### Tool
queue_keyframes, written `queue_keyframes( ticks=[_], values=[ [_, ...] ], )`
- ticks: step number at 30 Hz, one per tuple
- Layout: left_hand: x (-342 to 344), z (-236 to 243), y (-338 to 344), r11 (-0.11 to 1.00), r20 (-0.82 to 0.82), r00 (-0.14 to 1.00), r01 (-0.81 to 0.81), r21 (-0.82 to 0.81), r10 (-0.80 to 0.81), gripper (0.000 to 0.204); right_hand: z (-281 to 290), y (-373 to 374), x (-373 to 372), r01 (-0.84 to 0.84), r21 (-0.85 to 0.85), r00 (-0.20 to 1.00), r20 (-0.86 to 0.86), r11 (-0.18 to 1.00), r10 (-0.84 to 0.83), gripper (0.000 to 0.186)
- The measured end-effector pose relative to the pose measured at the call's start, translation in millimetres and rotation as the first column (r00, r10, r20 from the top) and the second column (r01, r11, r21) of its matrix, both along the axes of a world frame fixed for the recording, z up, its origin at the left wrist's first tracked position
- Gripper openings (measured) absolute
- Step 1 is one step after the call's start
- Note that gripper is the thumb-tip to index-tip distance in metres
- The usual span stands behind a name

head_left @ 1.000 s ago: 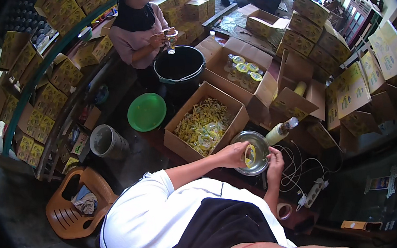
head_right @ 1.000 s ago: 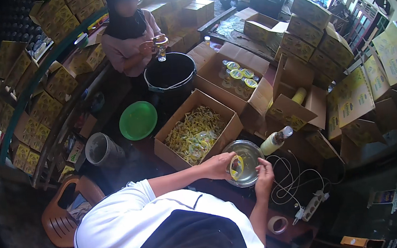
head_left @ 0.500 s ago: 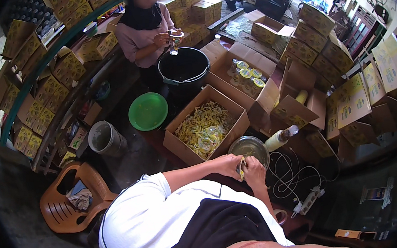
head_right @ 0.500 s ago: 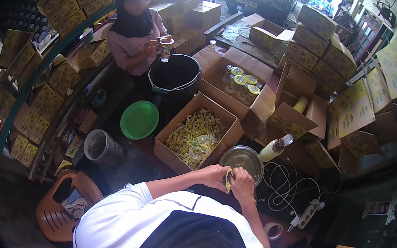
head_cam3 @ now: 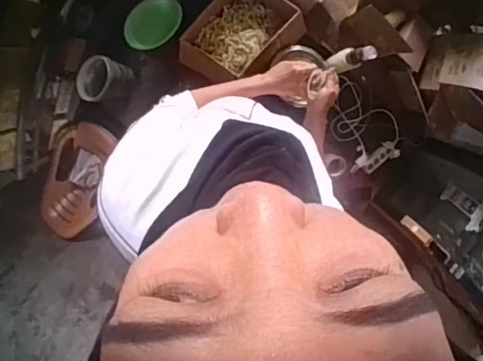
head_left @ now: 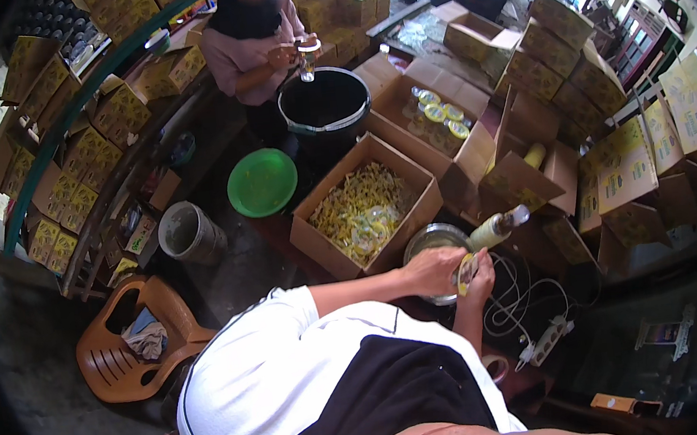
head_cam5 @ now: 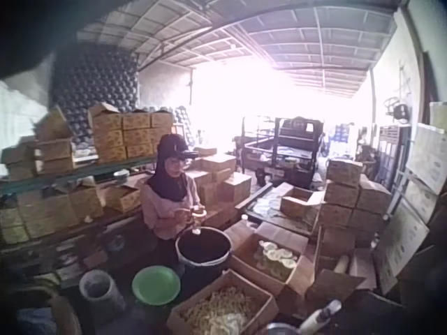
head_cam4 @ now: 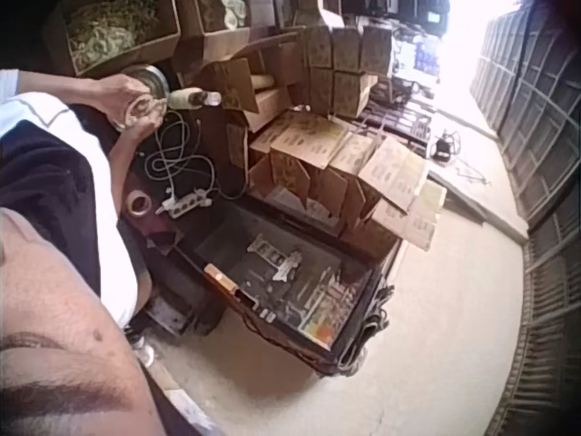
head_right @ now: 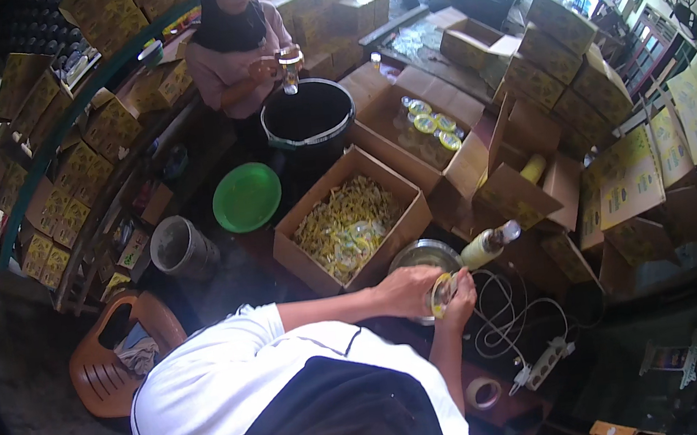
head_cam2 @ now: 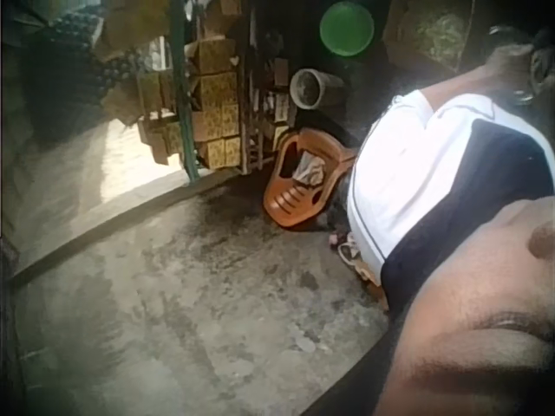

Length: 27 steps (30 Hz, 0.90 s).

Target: The person takes plastic cups containing a yellow product, dips the rims into a bowl of liquid, and applies transparent seals to the tops.

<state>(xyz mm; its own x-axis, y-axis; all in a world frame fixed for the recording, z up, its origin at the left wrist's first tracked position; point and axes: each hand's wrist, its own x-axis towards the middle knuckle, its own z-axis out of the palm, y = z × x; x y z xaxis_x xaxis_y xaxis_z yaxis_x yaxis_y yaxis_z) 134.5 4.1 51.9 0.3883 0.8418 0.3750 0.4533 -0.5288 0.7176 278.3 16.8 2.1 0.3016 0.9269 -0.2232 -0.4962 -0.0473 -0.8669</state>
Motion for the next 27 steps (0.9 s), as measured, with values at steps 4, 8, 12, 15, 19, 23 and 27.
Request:
queue_keyframes(
  ticks=[4,8,12,15,19,23,27],
  values=[
    [6.5,-6.7,3.0,0.991,-0.069,0.997,0.028,0.132,-0.019,0.045,6.2,-4.6,7.3,-0.069,-0.022,0.984,-0.164,0.997,0.064,0.028],
    [-0.6,1.9,-12.8,0.976,0.022,1.0,0.0,0.216,-0.005,0.046,-60.8,14.2,99.7,0.103,-0.136,0.866,-0.474,0.985,-0.156,0.043],
    [-24.7,-10.9,-3.1,0.993,0.091,0.989,-0.12,0.02,0.118,0.059,2.4,-2.1,94.2,0.138,-0.114,0.99,-0.006,0.984,-0.139,0.028],
    [-41.6,-22.0,7.2,0.98,0.269,0.954,-0.084,-0.181,0.131,0.063,9.4,-10.0,71.3,-0.011,-0.038,0.973,0.232,0.999,0.019,0.029],
    [-60.3,-12.8,11.0,0.973,0.095,0.981,-0.152,-0.172,0.169,0.064,20.8,-14.4,38.9,-0.202,-0.002,0.904,0.384,0.979,0.187,0.023],
    [-59.4,-10.6,4.6,0.962,0.058,0.988,-0.126,-0.243,0.144,0.059,39.8,-22.9,6.1,-0.391,0.065,0.69,0.681,0.918,0.246,0.026],
    [-62.2,-3.4,-7.1,0.969,-0.112,0.991,-0.101,-0.228,0.077,0.064,65.5,-39.0,-19.7,-0.615,0.028,0.288,0.938,0.788,0.191,0.032]
  ],
)
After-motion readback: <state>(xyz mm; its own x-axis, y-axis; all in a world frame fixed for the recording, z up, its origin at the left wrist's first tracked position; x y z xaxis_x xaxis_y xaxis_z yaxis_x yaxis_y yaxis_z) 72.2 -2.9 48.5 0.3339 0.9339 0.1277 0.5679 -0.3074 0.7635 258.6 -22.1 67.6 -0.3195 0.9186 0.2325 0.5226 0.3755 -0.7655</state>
